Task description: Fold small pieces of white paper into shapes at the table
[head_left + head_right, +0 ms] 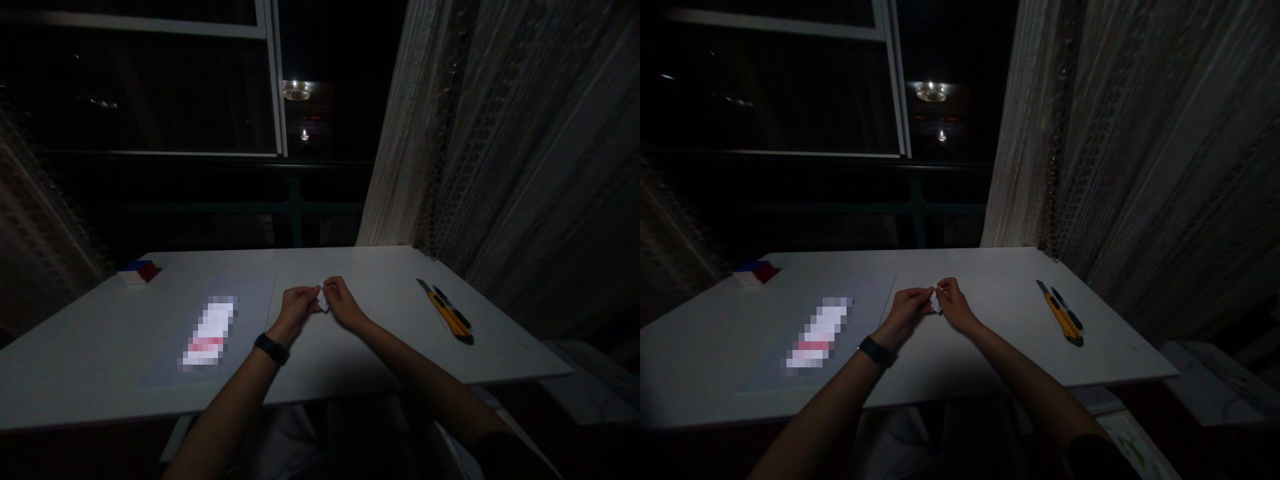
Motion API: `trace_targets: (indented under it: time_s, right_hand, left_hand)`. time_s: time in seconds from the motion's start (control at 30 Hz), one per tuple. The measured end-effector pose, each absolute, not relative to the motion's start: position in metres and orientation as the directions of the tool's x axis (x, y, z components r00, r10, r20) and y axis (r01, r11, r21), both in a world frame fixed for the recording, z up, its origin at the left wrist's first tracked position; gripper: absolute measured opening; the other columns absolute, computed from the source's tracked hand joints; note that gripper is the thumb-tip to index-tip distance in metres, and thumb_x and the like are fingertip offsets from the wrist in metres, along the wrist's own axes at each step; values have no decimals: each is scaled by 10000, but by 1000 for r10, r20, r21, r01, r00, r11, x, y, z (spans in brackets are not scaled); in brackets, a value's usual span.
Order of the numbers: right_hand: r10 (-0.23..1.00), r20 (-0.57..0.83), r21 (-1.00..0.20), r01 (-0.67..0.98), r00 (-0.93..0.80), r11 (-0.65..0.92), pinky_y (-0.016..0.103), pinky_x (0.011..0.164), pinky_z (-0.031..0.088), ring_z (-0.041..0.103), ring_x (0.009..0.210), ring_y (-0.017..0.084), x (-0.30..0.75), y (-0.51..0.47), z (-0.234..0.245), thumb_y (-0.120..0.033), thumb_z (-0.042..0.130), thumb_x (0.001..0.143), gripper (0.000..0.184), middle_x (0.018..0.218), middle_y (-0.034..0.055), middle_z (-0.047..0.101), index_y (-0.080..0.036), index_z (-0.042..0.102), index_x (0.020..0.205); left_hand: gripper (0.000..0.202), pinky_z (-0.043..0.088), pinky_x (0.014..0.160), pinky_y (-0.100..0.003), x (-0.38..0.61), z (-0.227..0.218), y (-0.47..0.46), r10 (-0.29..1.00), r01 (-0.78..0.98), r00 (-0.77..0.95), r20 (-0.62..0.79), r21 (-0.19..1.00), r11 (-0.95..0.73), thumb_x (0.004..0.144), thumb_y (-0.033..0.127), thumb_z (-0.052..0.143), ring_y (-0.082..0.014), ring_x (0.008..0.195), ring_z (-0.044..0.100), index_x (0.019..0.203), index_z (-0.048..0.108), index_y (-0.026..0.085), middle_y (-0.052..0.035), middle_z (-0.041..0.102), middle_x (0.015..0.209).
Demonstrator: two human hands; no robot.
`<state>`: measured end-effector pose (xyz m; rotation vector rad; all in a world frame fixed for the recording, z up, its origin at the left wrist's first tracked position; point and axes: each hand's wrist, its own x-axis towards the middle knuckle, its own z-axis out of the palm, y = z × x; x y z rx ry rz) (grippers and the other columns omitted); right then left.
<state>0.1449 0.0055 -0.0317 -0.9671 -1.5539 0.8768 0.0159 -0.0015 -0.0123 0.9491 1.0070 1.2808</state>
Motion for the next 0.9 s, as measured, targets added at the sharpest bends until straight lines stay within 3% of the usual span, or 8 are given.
trace_targets:
  time_s: [0.1, 0.3, 0.47, 0.9]
  right_hand:
    - [928, 366, -890, 266, -68, 370, 252, 580, 398, 529, 638, 127, 144, 2, -29, -339, 405, 832, 200, 770, -15, 541, -212, 420, 986]
    - [928, 368, -773, 538, -53, 337, 269, 621, 352, 507, 658, 143, 145, -3, -21, -377, 324, 880, 285, 690, 14, 554, -194, 496, 745]
    - [915, 400, -738, 574, -51, 355, 260, 583, 329, 483, 612, 137, 144, -3, -22, -381, 318, 889, 321, 637, 11, 539, -199, 486, 684]
    - [879, 468, -637, 657, -87, 404, 278, 638, 360, 548, 682, 180, 145, -3, -27, -355, 236, 917, 314, 758, 66, 595, -191, 496, 856]
  left_hand:
    - [335, 432, 460, -186, 17, -12, -1, 999, -298, 10, -50, 953, 50, 495, 345, 792, -71, 470, 504, 640, 647, 79, -27, 579, 554]
    - [327, 458, 494, -200, 18, -11, -2, 999, -290, -34, -13, 957, 2, 514, 324, 787, -83, 488, 531, 686, 662, 76, -35, 601, 573]
    - [342, 485, 543, -235, 20, -11, -4, 1000, -288, 10, 21, 957, -17, 512, 330, 787, -102, 513, 558, 697, 666, 69, -50, 618, 597]
    - [325, 391, 487, -206, 17, -12, -2, 999, -267, 18, 41, 963, -35, 505, 309, 793, -109, 534, 552, 705, 681, 79, -74, 641, 615]
